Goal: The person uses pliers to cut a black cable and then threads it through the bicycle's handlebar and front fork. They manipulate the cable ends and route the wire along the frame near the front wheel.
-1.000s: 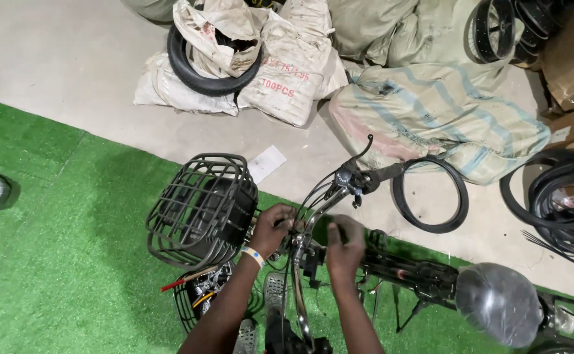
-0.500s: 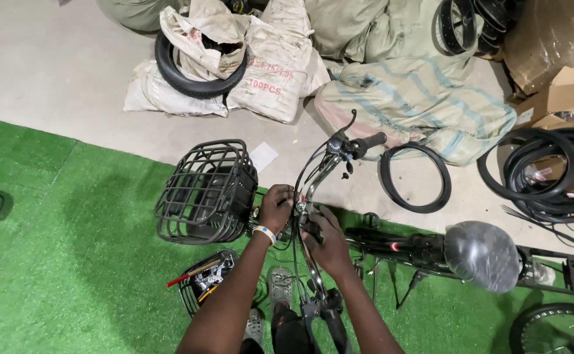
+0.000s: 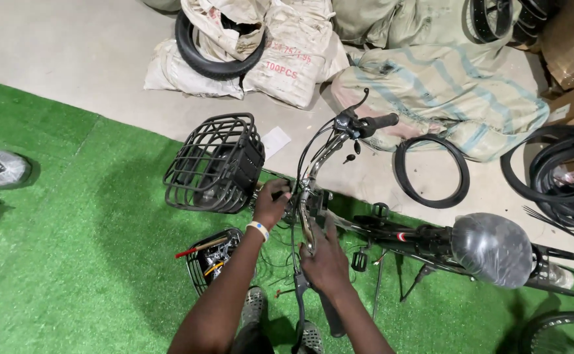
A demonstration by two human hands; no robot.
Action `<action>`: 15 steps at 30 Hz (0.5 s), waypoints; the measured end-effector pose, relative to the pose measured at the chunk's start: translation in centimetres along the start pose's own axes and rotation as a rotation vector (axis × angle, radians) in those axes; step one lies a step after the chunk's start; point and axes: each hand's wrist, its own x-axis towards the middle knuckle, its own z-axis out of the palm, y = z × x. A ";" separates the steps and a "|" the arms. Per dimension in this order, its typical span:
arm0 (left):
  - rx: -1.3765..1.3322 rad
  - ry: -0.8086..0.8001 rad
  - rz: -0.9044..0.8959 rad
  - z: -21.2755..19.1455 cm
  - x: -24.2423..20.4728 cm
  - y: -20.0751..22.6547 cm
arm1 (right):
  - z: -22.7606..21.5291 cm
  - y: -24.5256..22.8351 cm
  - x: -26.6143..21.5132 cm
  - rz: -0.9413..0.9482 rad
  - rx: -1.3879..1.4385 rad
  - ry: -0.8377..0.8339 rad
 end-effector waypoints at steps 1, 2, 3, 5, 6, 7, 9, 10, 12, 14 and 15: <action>0.014 -0.002 0.017 -0.1 0.0 -2.2 | 0.0 0.3 -0.4 0.017 0.001 -0.043; 0.029 -0.005 0.033 -0.2 0.0 -4.5 | -0.1 0.6 -0.8 0.034 0.003 -0.087; 0.030 0.002 0.036 -0.3 -0.1 -4.9 | -0.3 1.3 -0.6 0.027 0.004 -0.089; 0.117 0.083 0.041 -0.4 -0.9 -6.0 | -0.6 2.9 -0.5 -0.039 -0.046 -0.160; 0.117 0.086 0.034 0.1 -1.3 -5.6 | -0.7 4.1 -0.8 -0.038 -0.048 -0.168; 0.171 0.097 0.103 0.4 -1.0 -4.8 | -0.8 5.0 -0.7 -0.062 -0.085 -0.167; 0.226 0.110 0.168 0.9 -0.3 -4.1 | -0.4 7.5 0.0 -0.087 -0.122 -0.169; 0.376 0.102 0.165 1.2 0.1 -4.2 | 0.1 9.1 0.6 -0.110 -0.199 -0.179; 0.527 0.098 0.165 1.3 0.6 -2.8 | -0.2 10.5 1.5 -0.138 -0.276 -0.186; 0.594 0.126 0.138 1.2 -0.8 -1.0 | -1.5 10.6 0.6 -0.208 -0.299 -0.178; 0.592 0.124 0.134 1.3 -0.8 -1.6 | -1.2 11.4 1.1 -0.206 -0.301 -0.182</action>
